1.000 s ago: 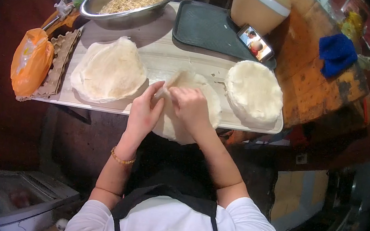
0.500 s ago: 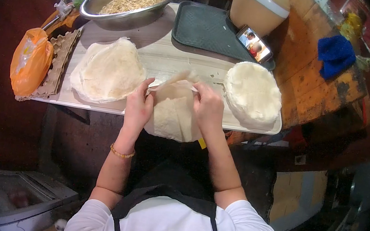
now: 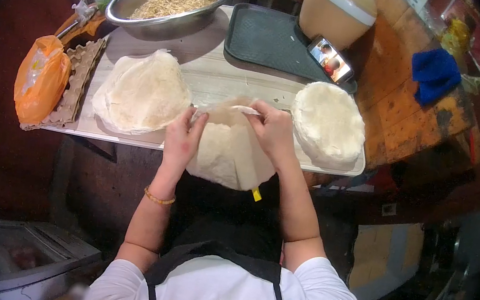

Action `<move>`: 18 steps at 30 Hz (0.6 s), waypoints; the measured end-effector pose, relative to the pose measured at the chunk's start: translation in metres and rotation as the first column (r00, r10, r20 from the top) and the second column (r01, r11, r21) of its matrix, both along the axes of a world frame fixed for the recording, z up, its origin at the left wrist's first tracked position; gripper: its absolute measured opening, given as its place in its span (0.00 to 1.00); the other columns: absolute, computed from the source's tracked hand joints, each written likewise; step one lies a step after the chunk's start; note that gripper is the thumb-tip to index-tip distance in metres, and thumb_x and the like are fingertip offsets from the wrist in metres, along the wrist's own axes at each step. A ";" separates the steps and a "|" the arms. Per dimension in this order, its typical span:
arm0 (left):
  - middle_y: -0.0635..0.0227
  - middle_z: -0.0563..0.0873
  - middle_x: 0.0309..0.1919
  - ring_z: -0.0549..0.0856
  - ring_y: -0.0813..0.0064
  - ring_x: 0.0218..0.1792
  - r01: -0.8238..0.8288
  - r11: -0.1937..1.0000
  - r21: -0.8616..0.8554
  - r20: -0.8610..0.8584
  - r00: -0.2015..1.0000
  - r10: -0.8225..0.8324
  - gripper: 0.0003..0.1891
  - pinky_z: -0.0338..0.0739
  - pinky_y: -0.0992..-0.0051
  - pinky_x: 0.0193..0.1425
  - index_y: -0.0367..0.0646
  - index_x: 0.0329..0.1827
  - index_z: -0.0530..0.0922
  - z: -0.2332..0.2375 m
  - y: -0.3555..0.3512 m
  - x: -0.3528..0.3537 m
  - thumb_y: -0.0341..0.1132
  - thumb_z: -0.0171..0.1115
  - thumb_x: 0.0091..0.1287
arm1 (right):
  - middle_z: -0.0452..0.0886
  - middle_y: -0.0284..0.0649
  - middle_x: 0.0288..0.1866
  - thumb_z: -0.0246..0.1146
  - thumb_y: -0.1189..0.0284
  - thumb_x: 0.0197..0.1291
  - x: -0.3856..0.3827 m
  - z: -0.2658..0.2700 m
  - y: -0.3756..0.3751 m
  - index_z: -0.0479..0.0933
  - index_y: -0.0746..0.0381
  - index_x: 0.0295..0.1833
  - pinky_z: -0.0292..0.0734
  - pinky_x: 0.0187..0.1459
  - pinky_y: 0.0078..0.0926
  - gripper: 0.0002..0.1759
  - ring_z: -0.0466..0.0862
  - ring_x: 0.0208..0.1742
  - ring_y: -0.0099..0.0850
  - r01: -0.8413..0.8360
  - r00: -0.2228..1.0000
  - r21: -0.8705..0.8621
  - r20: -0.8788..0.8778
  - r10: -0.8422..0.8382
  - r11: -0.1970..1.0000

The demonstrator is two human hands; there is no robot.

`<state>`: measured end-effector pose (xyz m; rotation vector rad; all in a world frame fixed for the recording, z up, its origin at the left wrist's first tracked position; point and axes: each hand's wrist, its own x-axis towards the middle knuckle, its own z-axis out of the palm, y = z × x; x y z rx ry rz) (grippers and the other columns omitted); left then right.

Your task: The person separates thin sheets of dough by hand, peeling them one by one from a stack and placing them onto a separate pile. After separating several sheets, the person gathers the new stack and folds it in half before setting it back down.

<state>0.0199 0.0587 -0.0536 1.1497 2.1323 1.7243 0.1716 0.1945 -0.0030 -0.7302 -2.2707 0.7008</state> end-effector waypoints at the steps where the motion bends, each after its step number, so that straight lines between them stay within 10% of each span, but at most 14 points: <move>1: 0.53 0.78 0.20 0.74 0.72 0.20 -0.010 1.000 -0.004 -0.035 0.999 0.010 0.16 0.68 0.69 0.27 0.30 0.46 0.80 -0.001 0.001 -0.001 0.38 0.64 0.69 | 0.84 0.50 0.28 0.67 0.67 0.61 0.002 0.000 0.001 0.83 0.62 0.41 0.78 0.33 0.33 0.09 0.87 0.30 0.41 0.001 1.000 0.000 0.001 -0.001 1.000; 15: 0.45 0.82 0.24 0.84 0.53 0.25 -0.075 0.988 -0.137 -0.084 0.994 0.064 0.17 0.75 0.63 0.32 0.28 0.48 0.79 0.006 0.005 -0.005 0.38 0.64 0.69 | 0.83 0.48 0.26 0.65 0.66 0.62 0.026 -0.003 0.023 0.83 0.61 0.39 0.74 0.30 0.37 0.09 0.84 0.27 0.44 0.178 0.972 -0.095 -0.141 -0.190 0.979; 18: 0.59 0.77 0.19 0.73 0.77 0.21 -0.096 0.994 -0.056 -0.158 0.984 0.086 0.14 0.67 0.70 0.26 0.31 0.44 0.80 0.002 0.006 -0.009 0.37 0.64 0.70 | 0.81 0.47 0.23 0.66 0.68 0.62 0.039 0.004 0.028 0.83 0.63 0.39 0.72 0.28 0.32 0.09 0.81 0.22 0.34 0.213 0.957 -0.113 -0.175 -0.231 0.970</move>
